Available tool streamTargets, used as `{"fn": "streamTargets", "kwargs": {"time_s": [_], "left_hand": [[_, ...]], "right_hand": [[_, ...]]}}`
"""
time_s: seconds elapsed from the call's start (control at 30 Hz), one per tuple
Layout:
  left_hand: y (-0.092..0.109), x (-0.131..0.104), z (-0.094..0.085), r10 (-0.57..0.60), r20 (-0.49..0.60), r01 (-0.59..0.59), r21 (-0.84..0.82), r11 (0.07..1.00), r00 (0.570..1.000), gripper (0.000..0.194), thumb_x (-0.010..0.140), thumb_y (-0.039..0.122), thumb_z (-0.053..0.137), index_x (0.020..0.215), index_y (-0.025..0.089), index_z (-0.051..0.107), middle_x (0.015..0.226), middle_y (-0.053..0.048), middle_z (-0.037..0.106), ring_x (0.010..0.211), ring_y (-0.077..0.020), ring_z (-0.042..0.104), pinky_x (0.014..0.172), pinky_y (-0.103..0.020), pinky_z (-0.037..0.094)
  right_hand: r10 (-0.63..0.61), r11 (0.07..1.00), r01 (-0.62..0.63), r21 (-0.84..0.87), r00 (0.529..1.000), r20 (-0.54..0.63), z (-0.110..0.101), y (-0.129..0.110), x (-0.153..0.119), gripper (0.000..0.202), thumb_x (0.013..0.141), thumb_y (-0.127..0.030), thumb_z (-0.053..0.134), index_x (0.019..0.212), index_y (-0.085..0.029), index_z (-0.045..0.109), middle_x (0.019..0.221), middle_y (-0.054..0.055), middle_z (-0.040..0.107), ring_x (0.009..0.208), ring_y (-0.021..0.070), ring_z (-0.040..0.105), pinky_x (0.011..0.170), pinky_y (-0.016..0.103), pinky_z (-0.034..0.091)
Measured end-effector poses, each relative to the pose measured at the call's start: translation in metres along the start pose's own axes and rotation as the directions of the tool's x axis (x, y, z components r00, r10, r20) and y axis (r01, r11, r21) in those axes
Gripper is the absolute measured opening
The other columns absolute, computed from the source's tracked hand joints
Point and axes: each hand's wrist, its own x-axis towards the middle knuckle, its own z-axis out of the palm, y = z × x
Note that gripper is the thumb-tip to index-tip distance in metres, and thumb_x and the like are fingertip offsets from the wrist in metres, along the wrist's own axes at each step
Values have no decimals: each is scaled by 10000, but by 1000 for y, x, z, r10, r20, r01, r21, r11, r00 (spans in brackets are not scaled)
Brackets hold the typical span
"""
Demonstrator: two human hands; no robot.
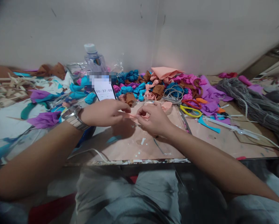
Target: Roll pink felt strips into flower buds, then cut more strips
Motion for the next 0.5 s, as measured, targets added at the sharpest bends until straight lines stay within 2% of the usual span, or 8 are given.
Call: {"fn": "streamTargets", "kwargs": {"time_s": [0.07, 0.13, 0.23, 0.33, 0.5], "left_hand": [[6, 2, 5, 100, -6, -100, -84, 991, 995, 344, 910, 360, 558, 1134, 153, 717, 995, -109, 764, 835, -225, 696, 665, -283, 396], [9, 5, 11, 145, -12, -145, -155, 977, 989, 336, 950, 394, 539, 1017, 129, 735, 872, -102, 755, 739, -191, 672, 629, -270, 377], [9, 8, 16, 127, 3, -123, -241, 963, 992, 392, 1000, 404, 488, 874, 132, 742, 753, -72, 723, 629, -138, 599, 581, -253, 330], [2, 9, 17, 144, 68, -110, -364, 925, 987, 422, 1007, 447, 491, 863, 132, 732, 687, -36, 683, 573, -113, 536, 549, -239, 314], [-12, 10, 15, 244, 139, -139, -520, 843, 960, 462, 1033, 463, 441, 907, 141, 748, 819, -45, 727, 676, -122, 585, 627, -224, 382]], "right_hand": [[-27, 1000, 27, 1, 1000, 11, 1, 1, -1, 117, 893, -260, 652, 804, -213, 712, 778, 7, 745, 730, 177, 643, 831, 369, 394], [-61, 998, 61, 7, 998, 24, 2, 2, -1, 116, 904, -259, 647, 821, -221, 720, 784, 2, 749, 731, 173, 638, 860, 379, 386], [-82, 997, 81, 7, 996, 34, 2, 3, -2, 124, 905, -250, 644, 812, -220, 719, 770, -2, 744, 725, 170, 632, 880, 387, 377], [-69, 997, 70, -17, 997, 33, 2, 4, -1, 120, 898, -260, 657, 803, -217, 717, 760, -1, 743, 736, 176, 637, 888, 392, 372], [-75, 997, 77, -32, 996, 38, 3, 9, -1, 106, 895, -266, 669, 818, -214, 719, 763, 1, 741, 738, 177, 641, 881, 392, 369]]}}
